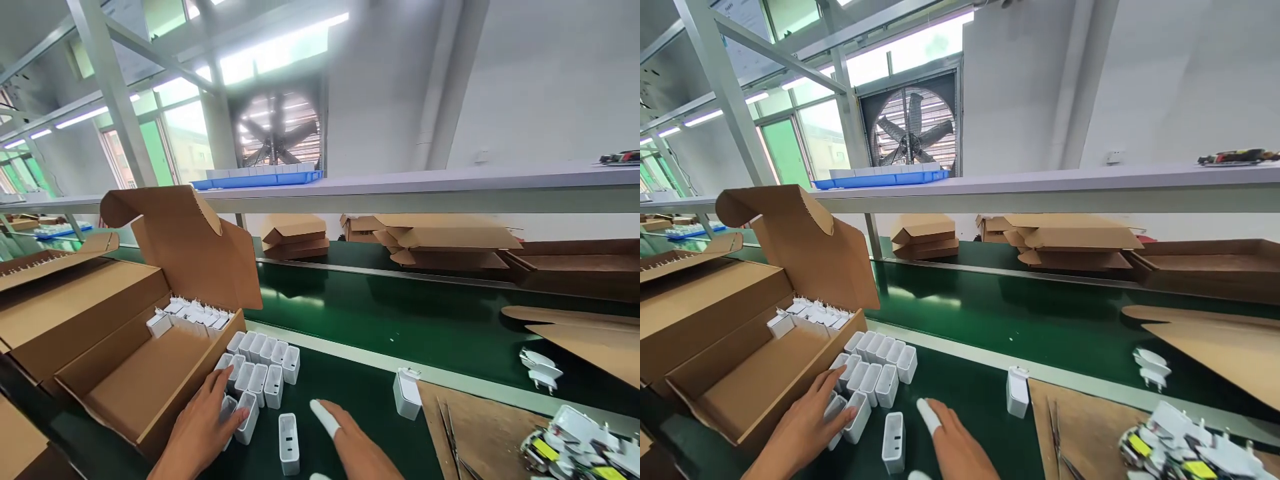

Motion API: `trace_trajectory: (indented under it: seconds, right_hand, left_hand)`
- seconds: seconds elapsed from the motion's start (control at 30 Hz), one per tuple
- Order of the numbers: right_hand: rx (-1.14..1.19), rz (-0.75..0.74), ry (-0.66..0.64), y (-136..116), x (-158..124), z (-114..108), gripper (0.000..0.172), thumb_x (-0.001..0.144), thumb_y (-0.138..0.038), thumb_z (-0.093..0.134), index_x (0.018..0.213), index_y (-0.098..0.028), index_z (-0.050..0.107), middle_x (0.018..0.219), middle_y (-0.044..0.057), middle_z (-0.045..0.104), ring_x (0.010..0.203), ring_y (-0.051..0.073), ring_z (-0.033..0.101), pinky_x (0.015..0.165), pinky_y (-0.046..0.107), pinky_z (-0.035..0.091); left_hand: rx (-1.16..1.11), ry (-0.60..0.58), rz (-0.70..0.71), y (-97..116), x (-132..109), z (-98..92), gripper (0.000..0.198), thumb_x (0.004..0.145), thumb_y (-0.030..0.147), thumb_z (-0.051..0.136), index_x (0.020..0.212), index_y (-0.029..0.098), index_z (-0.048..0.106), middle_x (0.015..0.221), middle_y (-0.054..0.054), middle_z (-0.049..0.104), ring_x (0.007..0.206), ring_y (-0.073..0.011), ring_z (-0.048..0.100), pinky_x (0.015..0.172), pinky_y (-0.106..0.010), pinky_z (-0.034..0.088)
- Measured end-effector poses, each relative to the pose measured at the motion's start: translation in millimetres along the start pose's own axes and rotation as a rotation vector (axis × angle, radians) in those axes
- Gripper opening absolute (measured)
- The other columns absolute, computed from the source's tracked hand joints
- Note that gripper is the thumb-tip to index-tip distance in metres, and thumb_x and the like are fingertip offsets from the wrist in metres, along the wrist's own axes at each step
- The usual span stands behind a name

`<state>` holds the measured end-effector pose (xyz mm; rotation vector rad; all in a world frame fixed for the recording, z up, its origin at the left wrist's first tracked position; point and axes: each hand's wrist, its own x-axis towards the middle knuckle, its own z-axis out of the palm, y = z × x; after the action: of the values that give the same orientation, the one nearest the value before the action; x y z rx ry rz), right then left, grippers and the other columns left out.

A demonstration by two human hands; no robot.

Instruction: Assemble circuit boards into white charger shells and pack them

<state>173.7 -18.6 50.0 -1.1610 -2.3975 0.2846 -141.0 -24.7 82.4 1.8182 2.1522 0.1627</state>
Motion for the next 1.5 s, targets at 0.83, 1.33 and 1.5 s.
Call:
trace_trajectory:
  seconds: [0.83,1.33,1.5]
  right_hand:
    - [0.369,0.408,-0.507,-37,35,-26,0.085,0.091,-0.035,0.063,0.168,-0.026,0.027,0.171,0.011,0.033,0.153,0.038,0.037,0.126,0.050,0.032]
    - [0.127,0.348,-0.026,58,-4,-2,0.049,0.074,-0.003,0.053,0.121,-0.018,0.057,0.127,0.015,0.061,0.116,0.030,0.062,0.102,0.042,0.051]
    - [0.086,0.339,-0.053,49,-8,-7,0.034,0.081,-0.005,0.057,0.112,-0.018,0.056,0.119,0.015,0.062,0.111,0.031,0.063,0.099,0.042,0.052]
  left_hand:
    - [0.055,0.028,0.026,15,-7,-18.1,0.071,0.092,0.039,0.053,0.161,0.032,0.037,0.170,-0.007,0.036,0.117,-0.0340,0.072,0.094,-0.043,0.057]
    - [-0.075,0.116,0.362,173,38,-26.1,0.063,0.090,0.044,0.059,0.150,0.024,0.056,0.153,-0.006,0.060,0.119,-0.0310,0.072,0.100,-0.038,0.056]
    - [0.020,0.105,0.347,192,73,-4.7,0.053,0.091,0.040,0.059,0.139,0.019,0.066,0.138,-0.010,0.070,0.119,-0.0334,0.072,0.101,-0.039,0.055]
